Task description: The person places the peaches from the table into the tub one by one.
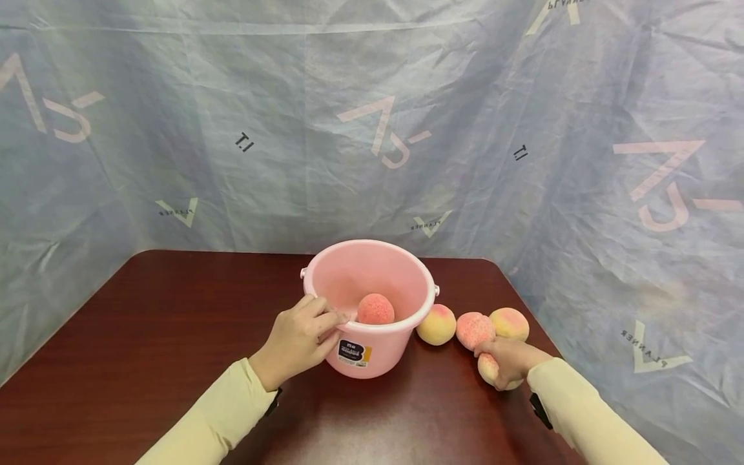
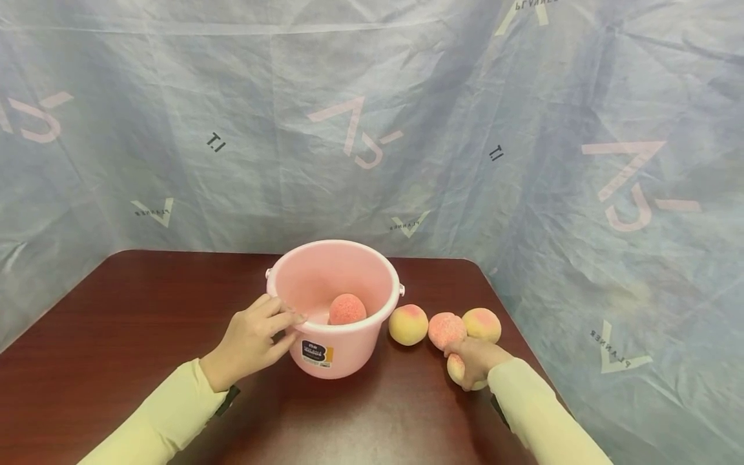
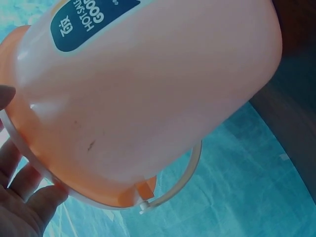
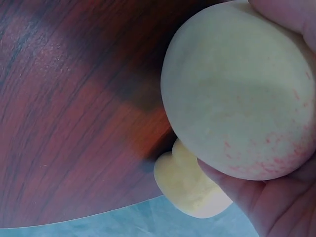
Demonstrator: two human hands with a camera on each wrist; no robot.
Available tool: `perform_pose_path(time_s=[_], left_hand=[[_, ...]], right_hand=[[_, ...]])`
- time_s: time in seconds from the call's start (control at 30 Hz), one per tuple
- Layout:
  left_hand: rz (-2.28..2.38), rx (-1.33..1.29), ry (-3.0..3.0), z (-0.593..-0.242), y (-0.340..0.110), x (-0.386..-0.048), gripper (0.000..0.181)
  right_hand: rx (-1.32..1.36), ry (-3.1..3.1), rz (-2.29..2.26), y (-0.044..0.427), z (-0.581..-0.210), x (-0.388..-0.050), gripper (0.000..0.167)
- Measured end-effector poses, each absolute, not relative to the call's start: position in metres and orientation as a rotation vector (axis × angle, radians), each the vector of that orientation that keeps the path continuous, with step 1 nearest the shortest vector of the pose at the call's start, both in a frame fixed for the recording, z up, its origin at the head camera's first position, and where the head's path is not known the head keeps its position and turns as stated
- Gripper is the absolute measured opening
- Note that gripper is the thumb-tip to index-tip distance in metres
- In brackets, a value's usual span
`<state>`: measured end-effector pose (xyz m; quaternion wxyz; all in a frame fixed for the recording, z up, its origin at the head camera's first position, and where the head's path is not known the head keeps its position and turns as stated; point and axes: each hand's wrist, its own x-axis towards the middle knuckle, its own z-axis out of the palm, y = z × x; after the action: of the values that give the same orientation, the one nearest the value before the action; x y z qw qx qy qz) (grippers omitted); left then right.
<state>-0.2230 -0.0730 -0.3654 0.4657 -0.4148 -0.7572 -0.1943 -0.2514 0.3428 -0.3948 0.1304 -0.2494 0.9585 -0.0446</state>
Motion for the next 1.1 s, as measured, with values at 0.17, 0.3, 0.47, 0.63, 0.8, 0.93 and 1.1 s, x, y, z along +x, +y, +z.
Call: perform_pose_path(time_s=[0.17,0.3,0.47,0.63,0.8,0.93,1.1], left_hand=[[-0.470,-1.014,-1.845,-0.365,-0.072,-0.222,0.018],[-0.460,-1.009,-1.827,-0.364,-0.072,-0.223,0.022],[-0.457,-0.989,-1.829,-0.365,-0.071,-0.223,0.022],[-0.459,-0.983,-1.842,-0.366,-0.069,-0.222,0.022],[-0.467,-0.979,-1.862,-0.367,-0.069,-0.221,0.023],[-0.463,-0.976,-1.877,-0.366,-0.070,-0.221,0.025],[-0.447,-0.976,-1.884,-0.364,-0.071,-0.221,0.025]], right_hand=[[-0.750,2.818,-0.079,0.342,-0.395,-0.252,0.054],[-0.752,2.839,-0.067,0.341,-0.394,-0.252,0.053],[-0.680,2.842,-0.117,0.338,-0.395,-0.251,0.051],[-0.632,2.809,-0.152,0.339,-0.397,-0.249,0.050],[-0.673,2.749,-0.195,0.339,-0.392,-0.249,0.049],[-0.642,2.712,-0.243,0.337,-0.387,-0.250,0.052],[-0.618,2.690,-0.263,0.336,-0.386,-0.250,0.055]])
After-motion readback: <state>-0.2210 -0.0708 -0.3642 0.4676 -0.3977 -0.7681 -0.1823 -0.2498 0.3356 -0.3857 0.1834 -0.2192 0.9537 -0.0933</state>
